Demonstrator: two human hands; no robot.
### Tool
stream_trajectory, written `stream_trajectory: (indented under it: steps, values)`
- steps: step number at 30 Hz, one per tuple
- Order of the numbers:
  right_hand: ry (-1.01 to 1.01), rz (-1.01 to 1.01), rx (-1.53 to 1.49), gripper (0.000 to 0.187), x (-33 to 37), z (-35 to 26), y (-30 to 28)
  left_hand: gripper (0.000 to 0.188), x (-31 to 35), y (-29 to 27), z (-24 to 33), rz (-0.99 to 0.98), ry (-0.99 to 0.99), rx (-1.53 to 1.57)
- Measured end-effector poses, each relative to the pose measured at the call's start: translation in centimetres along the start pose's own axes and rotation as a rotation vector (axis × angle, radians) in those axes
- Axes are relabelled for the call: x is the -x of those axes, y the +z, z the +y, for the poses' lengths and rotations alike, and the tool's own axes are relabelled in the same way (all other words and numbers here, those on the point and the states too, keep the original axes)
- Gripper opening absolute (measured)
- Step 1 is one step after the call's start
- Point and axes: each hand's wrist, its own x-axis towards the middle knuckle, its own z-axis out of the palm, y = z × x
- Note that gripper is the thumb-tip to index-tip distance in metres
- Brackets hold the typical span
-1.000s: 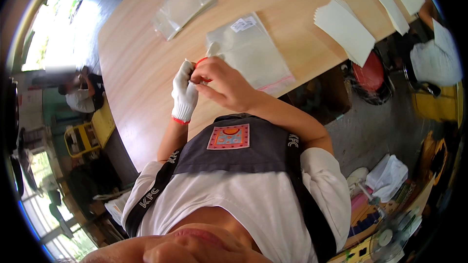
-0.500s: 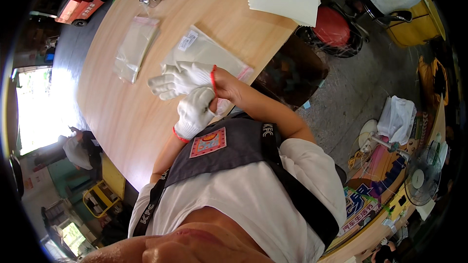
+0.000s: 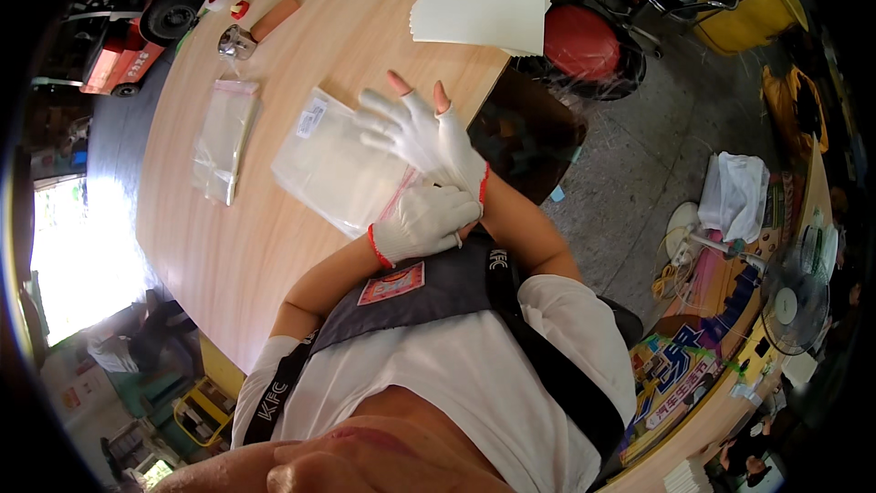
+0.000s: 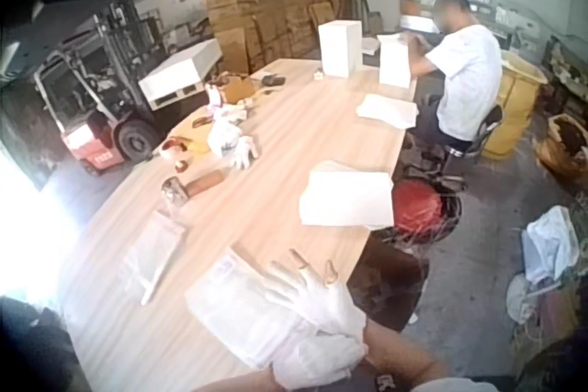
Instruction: The person places white rectangular sheets into clear plastic bags on a wooden table. They handle the items one at a time, opening the bags and inserting the sheets before moving the completed packages aside.
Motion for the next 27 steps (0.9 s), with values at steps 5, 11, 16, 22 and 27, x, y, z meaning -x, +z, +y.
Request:
stream_trajectory:
  steps: [5,11,16,22,27]
  values:
    - [-0.294,0.092,1.279,0.057,-6.1,-11.2,-3.6,0.014,-2.2,1.7,-3.5,0.252,-0.111,0.158]
    - [0.225,0.843,2.499,0.088,-12.2,-28.4,-4.6,0.026,0.7,1.8,-3.1,0.284,-0.449,0.181]
    - [0.439,0.841,2.522,0.096,-14.9,-33.5,-9.4,0.018,4.7,4.6,-3.9,0.361,-0.7,0.251]
    - [0.535,0.663,2.623,0.085,-15.1,-34.1,-10.0,0.018,4.2,5.5,-3.9,0.421,-0.712,0.276]
    - [0.418,0.635,2.681,0.079,-14.2,-32.7,-10.4,0.021,3.5,5.6,-4.0,0.471,-0.644,0.253]
